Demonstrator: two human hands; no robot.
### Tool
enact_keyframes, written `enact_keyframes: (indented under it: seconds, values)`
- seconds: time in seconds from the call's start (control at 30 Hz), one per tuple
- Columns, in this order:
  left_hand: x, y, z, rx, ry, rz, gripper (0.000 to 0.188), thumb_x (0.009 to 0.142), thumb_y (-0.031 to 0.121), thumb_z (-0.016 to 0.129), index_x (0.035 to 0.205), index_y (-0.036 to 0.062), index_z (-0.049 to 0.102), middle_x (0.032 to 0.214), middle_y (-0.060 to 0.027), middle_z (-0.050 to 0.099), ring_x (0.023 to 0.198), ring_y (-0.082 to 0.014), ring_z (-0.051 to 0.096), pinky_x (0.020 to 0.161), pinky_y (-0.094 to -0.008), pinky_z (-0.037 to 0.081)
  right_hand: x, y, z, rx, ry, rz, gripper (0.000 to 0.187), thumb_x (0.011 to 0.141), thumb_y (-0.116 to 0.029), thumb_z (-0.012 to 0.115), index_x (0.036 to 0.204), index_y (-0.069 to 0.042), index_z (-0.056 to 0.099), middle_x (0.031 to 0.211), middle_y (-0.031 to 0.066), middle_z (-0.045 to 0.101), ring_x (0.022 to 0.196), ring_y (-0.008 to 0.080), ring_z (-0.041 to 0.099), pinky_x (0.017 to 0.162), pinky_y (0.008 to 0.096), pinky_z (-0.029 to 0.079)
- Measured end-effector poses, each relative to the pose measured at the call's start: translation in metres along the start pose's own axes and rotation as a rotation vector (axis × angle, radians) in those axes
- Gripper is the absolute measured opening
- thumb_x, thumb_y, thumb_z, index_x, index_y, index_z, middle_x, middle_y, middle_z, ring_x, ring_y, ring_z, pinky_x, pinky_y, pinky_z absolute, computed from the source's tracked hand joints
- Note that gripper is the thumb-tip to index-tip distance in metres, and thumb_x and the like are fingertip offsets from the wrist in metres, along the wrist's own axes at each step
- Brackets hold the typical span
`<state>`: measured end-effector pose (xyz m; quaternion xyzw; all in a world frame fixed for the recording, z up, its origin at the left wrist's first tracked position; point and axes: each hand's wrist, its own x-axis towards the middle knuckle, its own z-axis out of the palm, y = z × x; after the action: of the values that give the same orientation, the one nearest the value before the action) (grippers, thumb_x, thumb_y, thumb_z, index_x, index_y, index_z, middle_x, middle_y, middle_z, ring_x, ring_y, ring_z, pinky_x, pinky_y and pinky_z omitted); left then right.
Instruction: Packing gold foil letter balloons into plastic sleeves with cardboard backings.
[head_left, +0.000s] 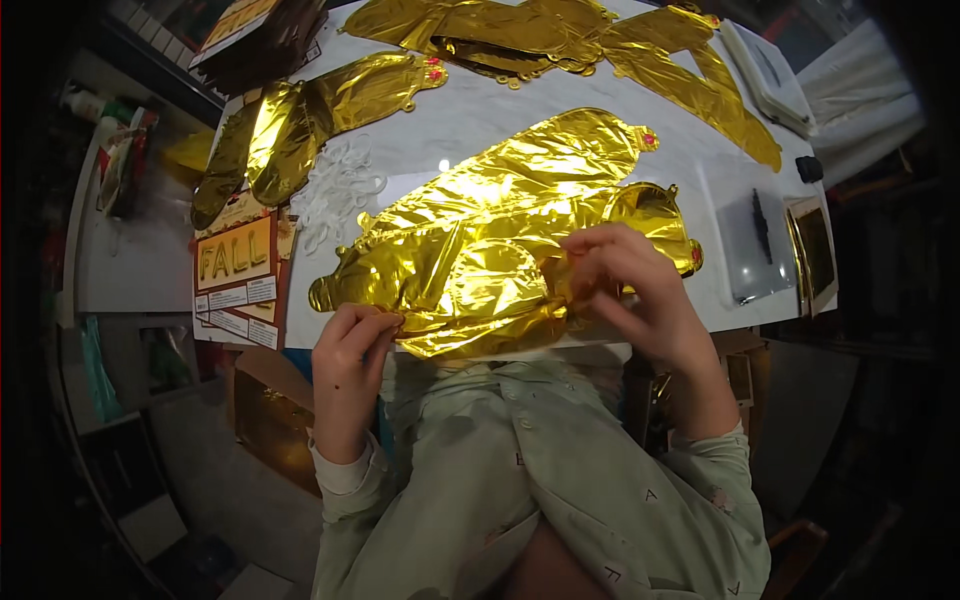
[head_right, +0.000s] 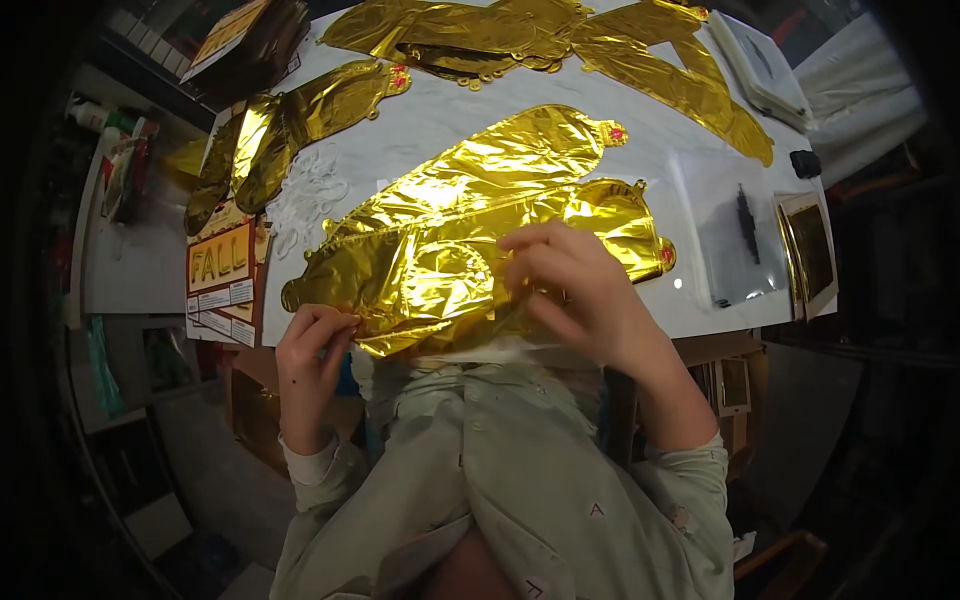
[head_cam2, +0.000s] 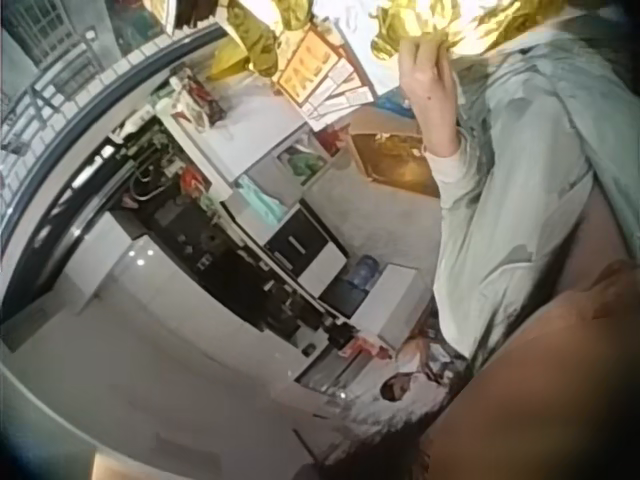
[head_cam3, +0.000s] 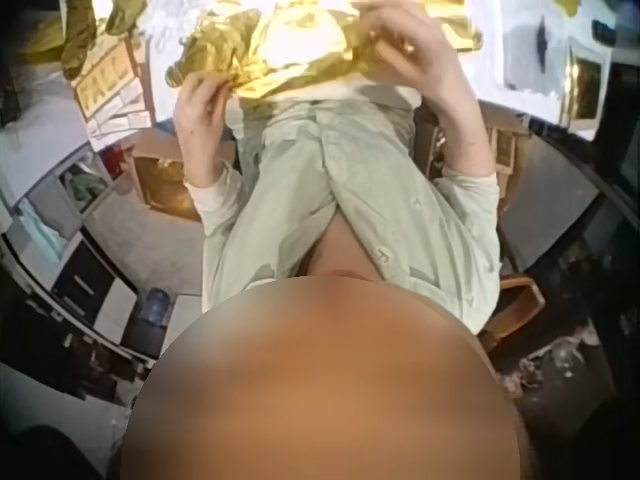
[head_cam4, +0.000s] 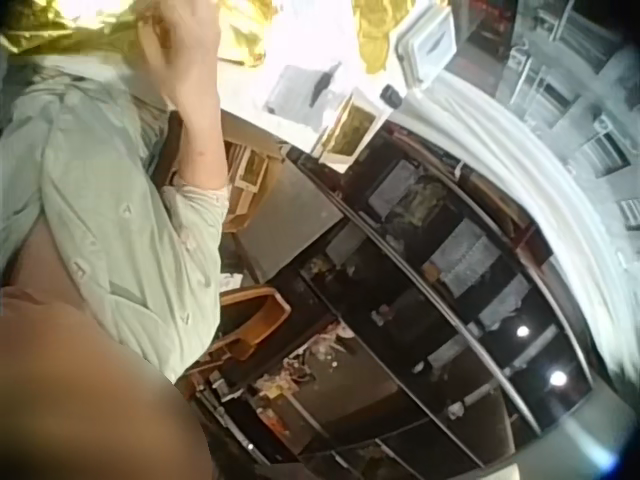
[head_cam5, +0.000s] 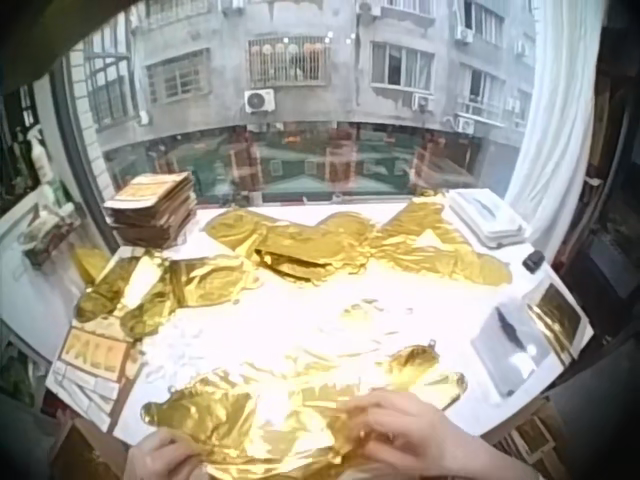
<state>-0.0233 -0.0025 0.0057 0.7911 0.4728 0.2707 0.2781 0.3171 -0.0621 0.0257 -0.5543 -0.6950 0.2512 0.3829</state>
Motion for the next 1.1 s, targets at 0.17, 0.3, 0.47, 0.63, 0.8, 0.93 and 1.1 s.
enact_keyframes:
  seconds: [0.17, 0.3, 0.47, 0.63, 0.8, 0.93, 1.1]
  values:
    - [0.004, -0.001, -0.002, 0.072, 0.036, 0.007, 0.014, 0.090, -0.005, 0.077, 0.104, -0.0015, 0.076, 0.094, -0.0120, 0.068, 0.086, -0.0292, 0.069, 0.075, -0.0383, 0.055, -0.019, -0.033, -0.019, -0.291, -0.142, -0.192, 0.025, 0.075, -0.004, 0.080, 0.094, -0.012, 0.065, 0.135, 0.0089, 0.073, 0.109, 0.0265, 0.068, 0.099, 0.0444, 0.042]
    - [0.004, 0.001, 0.003, 0.022, 0.007, 0.072, 0.020, 0.090, -0.003, 0.077, 0.110, 0.0017, 0.077, 0.107, -0.0120, 0.069, 0.097, -0.0304, 0.069, 0.081, -0.0399, 0.056, -0.044, -0.045, -0.020, -0.450, -0.166, -0.073, 0.039, 0.072, -0.005, 0.085, 0.106, -0.013, 0.068, 0.119, 0.0040, 0.076, 0.106, 0.0245, 0.067, 0.103, 0.0492, 0.038]
    - [0.025, 0.003, 0.007, 0.112, -0.045, 0.235, 0.040, 0.092, 0.008, 0.079, 0.131, 0.0047, 0.072, 0.140, -0.0166, 0.063, 0.126, -0.0373, 0.063, 0.104, -0.0456, 0.052, -0.067, -0.058, -0.030, -0.621, -0.153, 0.037, 0.055, 0.070, -0.002, 0.087, 0.120, -0.012, 0.070, 0.105, 0.0014, 0.073, 0.098, 0.0232, 0.068, 0.102, 0.0497, 0.038]
    - [0.053, 0.023, 0.017, 0.172, -0.230, 0.361, 0.058, 0.090, 0.030, 0.084, 0.141, 0.0091, 0.064, 0.164, -0.0177, 0.047, 0.155, -0.0431, 0.040, 0.125, -0.0598, 0.032, -0.080, -0.062, -0.041, -0.212, -0.205, 0.049, 0.061, 0.070, -0.003, 0.084, 0.128, -0.011, 0.067, 0.098, 0.0011, 0.065, 0.096, 0.0223, 0.065, 0.100, 0.0458, 0.041]
    - [0.064, 0.015, 0.041, 0.229, -0.241, 0.377, 0.042, 0.097, 0.038, 0.077, 0.122, 0.0068, 0.064, 0.166, -0.0222, 0.043, 0.156, -0.0473, 0.036, 0.127, -0.0678, 0.021, -0.090, -0.042, -0.037, -0.139, -0.172, 0.082, 0.047, 0.070, -0.005, 0.087, 0.114, -0.010, 0.073, 0.098, 0.0018, 0.068, 0.094, 0.0240, 0.066, 0.098, 0.0436, 0.043]
    - [0.067, 0.009, 0.052, 0.228, -0.176, 0.310, 0.043, 0.100, 0.041, 0.073, 0.120, 0.0048, 0.061, 0.166, -0.0233, 0.042, 0.157, -0.0465, 0.035, 0.128, -0.0689, 0.016, -0.089, -0.029, -0.039, -0.055, -0.177, -0.007, 0.024, 0.076, -0.003, 0.084, 0.099, -0.008, 0.079, 0.103, 0.0041, 0.072, 0.098, 0.0270, 0.069, 0.095, 0.0422, 0.047]
    - [0.065, 0.012, 0.049, 0.290, -0.222, 0.304, 0.066, 0.103, 0.048, 0.066, 0.149, 0.0033, 0.051, 0.166, -0.0220, 0.044, 0.157, -0.0419, 0.037, 0.130, -0.0681, 0.007, -0.085, -0.024, -0.030, 0.125, -0.100, -0.018, 0.016, 0.082, -0.002, 0.082, 0.097, -0.007, 0.079, 0.108, 0.0080, 0.076, 0.101, 0.0281, 0.071, 0.096, 0.0438, 0.049]
